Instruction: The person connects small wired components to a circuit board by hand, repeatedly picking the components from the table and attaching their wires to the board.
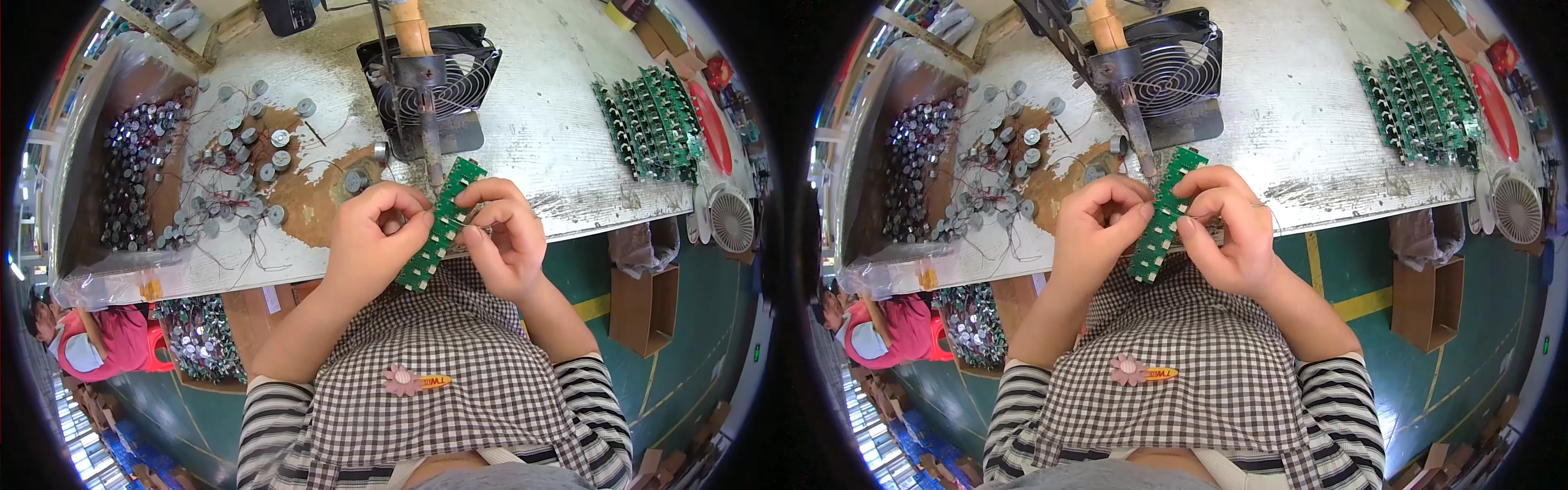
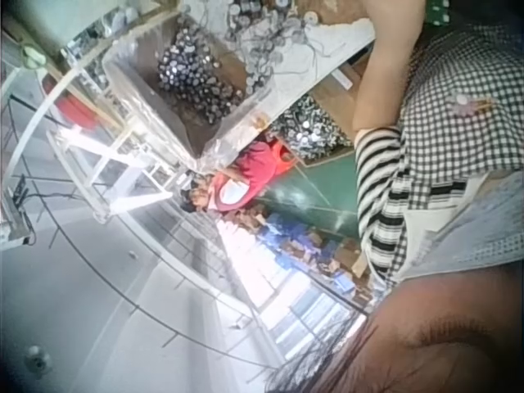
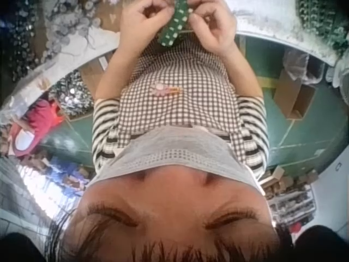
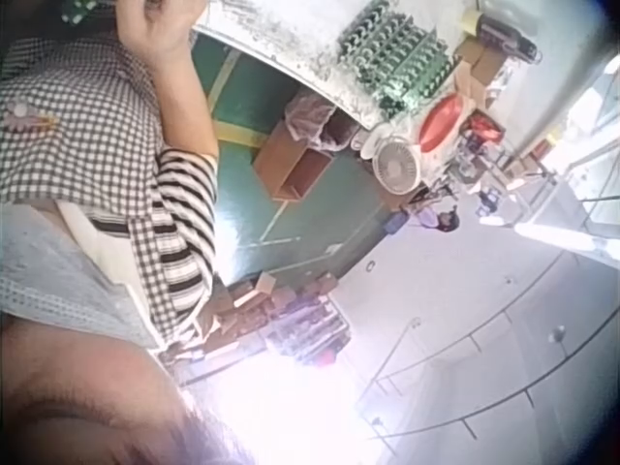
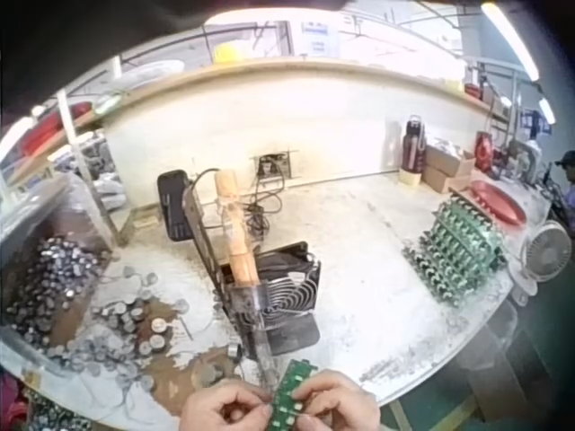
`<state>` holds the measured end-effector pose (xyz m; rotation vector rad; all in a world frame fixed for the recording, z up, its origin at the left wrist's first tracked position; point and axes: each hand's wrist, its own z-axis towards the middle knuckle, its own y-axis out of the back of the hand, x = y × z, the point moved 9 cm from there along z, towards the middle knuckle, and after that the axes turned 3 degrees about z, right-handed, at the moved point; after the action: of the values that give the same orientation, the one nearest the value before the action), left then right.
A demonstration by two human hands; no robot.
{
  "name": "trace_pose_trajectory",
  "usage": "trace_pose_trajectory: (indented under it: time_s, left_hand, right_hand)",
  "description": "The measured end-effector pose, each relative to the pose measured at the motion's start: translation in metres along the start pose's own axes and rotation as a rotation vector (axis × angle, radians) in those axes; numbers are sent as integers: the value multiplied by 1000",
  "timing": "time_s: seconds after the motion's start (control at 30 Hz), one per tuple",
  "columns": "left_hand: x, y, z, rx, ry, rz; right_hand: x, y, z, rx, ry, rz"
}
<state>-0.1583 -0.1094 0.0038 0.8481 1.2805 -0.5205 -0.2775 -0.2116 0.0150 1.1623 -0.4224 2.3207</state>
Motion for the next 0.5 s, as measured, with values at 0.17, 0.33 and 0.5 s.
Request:
trace_pose_trajectory:
  time_s: [0.17,0.33,0.5]
  left_hand:
    - [10,-4,4,-19,149,-113]
    - [10,-4,9,-47,111,-129]
    - [1,-4,10,-71,101,-222]
  right_hand:
    - [12,-5,8,74,113,-210]
    - [12,-6,13,76,84,-264]
    - [19,-8,19,109,117,-298]
